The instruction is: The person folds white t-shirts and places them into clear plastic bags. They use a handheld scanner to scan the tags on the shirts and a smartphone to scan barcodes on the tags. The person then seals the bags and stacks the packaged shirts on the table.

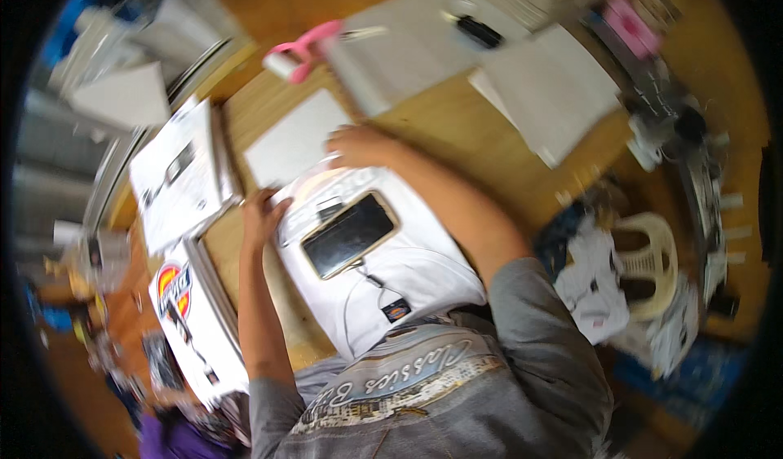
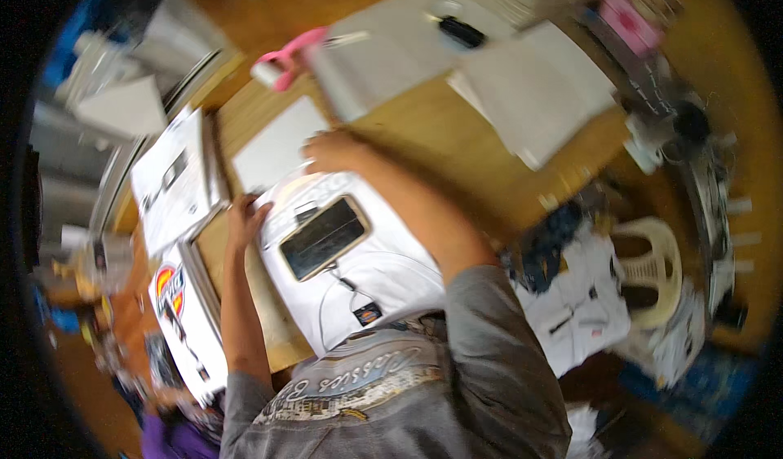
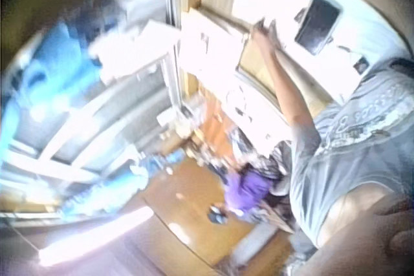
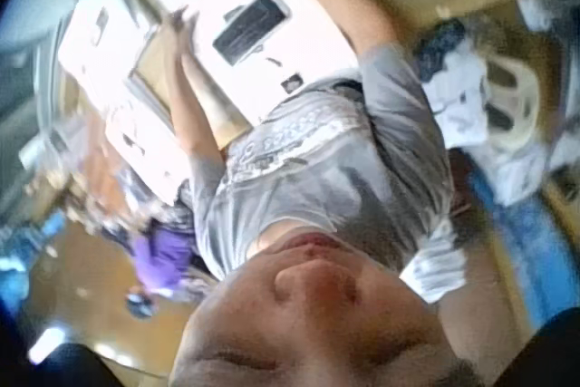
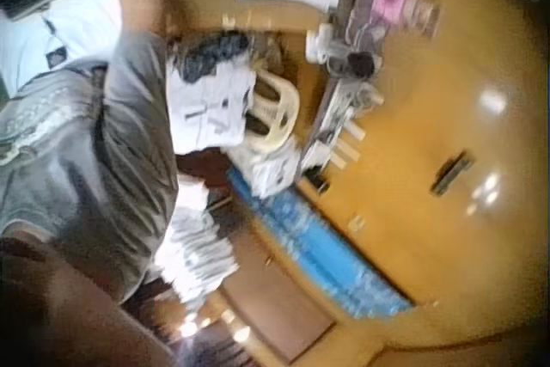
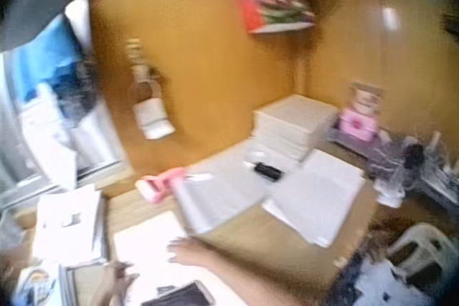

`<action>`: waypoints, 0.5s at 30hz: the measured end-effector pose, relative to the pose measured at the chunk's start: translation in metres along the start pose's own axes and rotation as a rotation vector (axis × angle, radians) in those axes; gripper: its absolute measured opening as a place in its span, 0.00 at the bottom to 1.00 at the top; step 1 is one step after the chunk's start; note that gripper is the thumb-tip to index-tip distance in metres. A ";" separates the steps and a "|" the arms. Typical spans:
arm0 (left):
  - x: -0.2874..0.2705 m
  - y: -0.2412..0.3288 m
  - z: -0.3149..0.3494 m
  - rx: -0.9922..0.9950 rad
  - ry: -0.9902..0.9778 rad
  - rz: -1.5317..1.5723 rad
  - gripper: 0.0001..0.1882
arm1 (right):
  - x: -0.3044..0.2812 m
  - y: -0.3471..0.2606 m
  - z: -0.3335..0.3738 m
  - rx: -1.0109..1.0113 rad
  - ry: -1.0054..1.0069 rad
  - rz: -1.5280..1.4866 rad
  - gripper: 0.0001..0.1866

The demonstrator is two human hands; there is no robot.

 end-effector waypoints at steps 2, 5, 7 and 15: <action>-0.012 -0.021 -0.001 -0.111 -0.205 0.269 0.14 | -0.022 0.017 -0.004 -0.021 -0.204 -0.261 0.19; -0.037 -0.009 0.019 0.131 -0.403 0.845 0.16 | -0.053 0.033 0.010 -0.049 -0.429 -0.784 0.18; -0.020 -0.023 0.043 0.084 -0.376 1.273 0.23 | -0.038 0.045 0.029 0.111 -0.456 -1.339 0.23; 0.041 -0.043 0.108 -0.165 -0.504 1.622 0.28 | -0.010 0.006 0.093 0.239 -0.531 -1.711 0.28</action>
Point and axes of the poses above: each hand's wrist, its own z-axis away from the middle knuckle, its own x-axis out of the palm, y = z × x, the point moved 3 cm from there along -z, towards the middle knuckle, and after that the axes turned 5 degrees about -y, right-handed, at the moved point
